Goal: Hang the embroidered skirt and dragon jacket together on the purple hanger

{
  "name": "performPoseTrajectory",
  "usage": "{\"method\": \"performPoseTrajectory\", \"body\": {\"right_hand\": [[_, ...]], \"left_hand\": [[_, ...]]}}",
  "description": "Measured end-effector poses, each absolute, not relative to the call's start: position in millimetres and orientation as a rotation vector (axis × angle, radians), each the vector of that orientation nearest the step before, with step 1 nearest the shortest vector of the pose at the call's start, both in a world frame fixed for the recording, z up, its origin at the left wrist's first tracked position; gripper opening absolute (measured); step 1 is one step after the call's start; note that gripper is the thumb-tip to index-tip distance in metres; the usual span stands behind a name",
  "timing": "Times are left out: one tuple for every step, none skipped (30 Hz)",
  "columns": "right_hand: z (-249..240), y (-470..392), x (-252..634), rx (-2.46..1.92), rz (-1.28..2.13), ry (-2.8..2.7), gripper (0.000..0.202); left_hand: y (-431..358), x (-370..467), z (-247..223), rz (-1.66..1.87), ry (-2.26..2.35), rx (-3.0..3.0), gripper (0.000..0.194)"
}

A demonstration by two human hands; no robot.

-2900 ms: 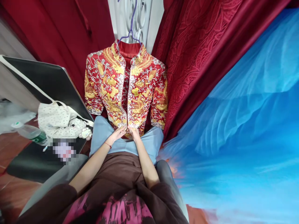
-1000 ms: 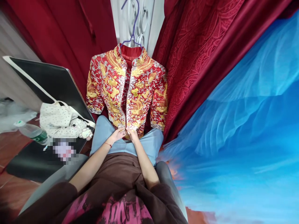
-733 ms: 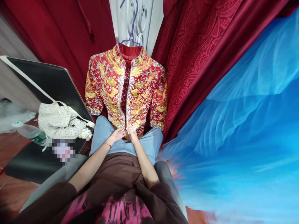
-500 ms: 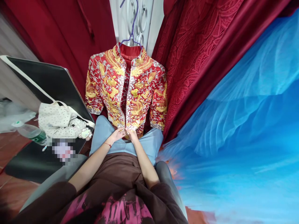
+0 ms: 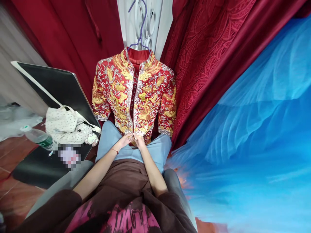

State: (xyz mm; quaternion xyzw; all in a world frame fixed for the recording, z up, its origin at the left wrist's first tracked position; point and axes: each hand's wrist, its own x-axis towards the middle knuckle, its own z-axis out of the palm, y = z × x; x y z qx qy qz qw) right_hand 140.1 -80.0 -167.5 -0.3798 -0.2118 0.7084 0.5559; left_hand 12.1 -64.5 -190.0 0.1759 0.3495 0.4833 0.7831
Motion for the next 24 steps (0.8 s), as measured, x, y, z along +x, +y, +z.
{"method": "performPoseTrajectory", "body": {"right_hand": [[-167.4,-79.7,139.9,-0.897,1.678,-0.498,0.028],[-167.3,-79.4,139.6,-0.898,1.684,-0.494,0.030],[-167.1,-79.0,139.3,-0.899,1.689,-0.490,0.033],[-167.0,-78.5,139.0,-0.899,1.694,-0.487,0.035],[-166.9,-78.1,138.7,-0.898,1.697,-0.483,0.037],[-166.7,-77.7,138.5,-0.897,1.700,-0.481,0.039],[-166.5,-77.4,138.3,-0.895,1.702,-0.481,0.040],[-166.2,-77.1,138.1,-0.893,1.703,-0.481,0.041],[-166.0,-76.9,138.0,-0.890,1.703,-0.480,0.041],[-165.8,-76.8,137.9,-0.888,1.704,-0.478,0.042],[-165.7,-76.9,137.8,-0.886,1.706,-0.477,0.042],[-165.6,-77.2,137.8,-0.884,1.708,-0.475,0.042],[-165.5,-77.6,137.7,-0.885,1.709,-0.473,0.042],[-165.3,-78.1,137.8,-0.888,1.709,-0.470,0.041],[-164.9,-78.8,137.8,-0.892,1.706,-0.466,0.040],[-164.3,-79.4,138.0,-0.895,1.701,-0.460,0.039],[-163.5,-79.9,138.2,-0.898,1.694,-0.451,0.037],[-162.4,-80.1,138.3,-0.897,1.686,-0.442,0.035],[-161.2,-79.8,138.4,-0.897,1.673,-0.433,0.033],[-159.8,-79.0,138.2,-0.900,1.656,-0.424,0.031],[-158.5,-77.6,137.6,-0.908,1.636,-0.416,0.030],[-157.4,-75.8,136.7,-0.920,1.616,-0.410,0.028],[-156.8,-73.8,135.3,-0.937,1.597,-0.407,0.027],[-156.6,-71.9,133.5,-0.959,1.583,-0.407,0.026]], "left_hand": [[-64.6,11.9,-189.7,1.049,0.757,0.380,0.007],[-64.8,11.7,-189.4,1.055,0.761,0.378,0.006],[-65.0,11.5,-189.1,1.060,0.765,0.374,0.005],[-65.2,11.3,-188.8,1.062,0.765,0.371,0.004],[-65.3,11.2,-188.6,1.064,0.767,0.368,0.004],[-65.3,11.1,-188.4,1.065,0.768,0.363,0.005],[-65.2,11.1,-188.4,1.068,0.769,0.358,0.006],[-65.0,11.0,-188.3,1.071,0.771,0.351,0.007],[-64.7,11.0,-188.3,1.074,0.775,0.343,0.009],[-64.5,10.9,-188.3,1.079,0.782,0.335,0.011],[-64.2,10.8,-188.2,1.085,0.791,0.328,0.012],[-64.2,10.7,-188.0,1.091,0.800,0.325,0.011],[-64.3,10.7,-187.6,1.096,0.808,0.326,0.011],[-64.6,10.8,-187.0,1.101,0.815,0.331,0.010],[-65.3,11.2,-186.2,1.108,0.818,0.341,0.010],[-66.1,11.9,-185.3,1.115,0.819,0.352,0.010],[-67.2,13.1,-184.3,1.124,0.820,0.362,0.012],[-68.2,14.6,-183.3,1.139,0.820,0.371,0.014],[-69.2,16.5,-182.6,1.163,0.822,0.380,0.017],[-69.9,18.7,-182.2,1.191,0.825,0.389,0.020],[-70.3,20.8,-182.3,1.220,0.830,0.398,0.024],[-70.3,22.8,-183.0,1.250,0.839,0.406,0.027],[-69.9,24.4,-184.2,1.282,0.851,0.411,0.030],[-69.2,25.5,-185.9,1.312,0.863,0.411,0.032]]}}
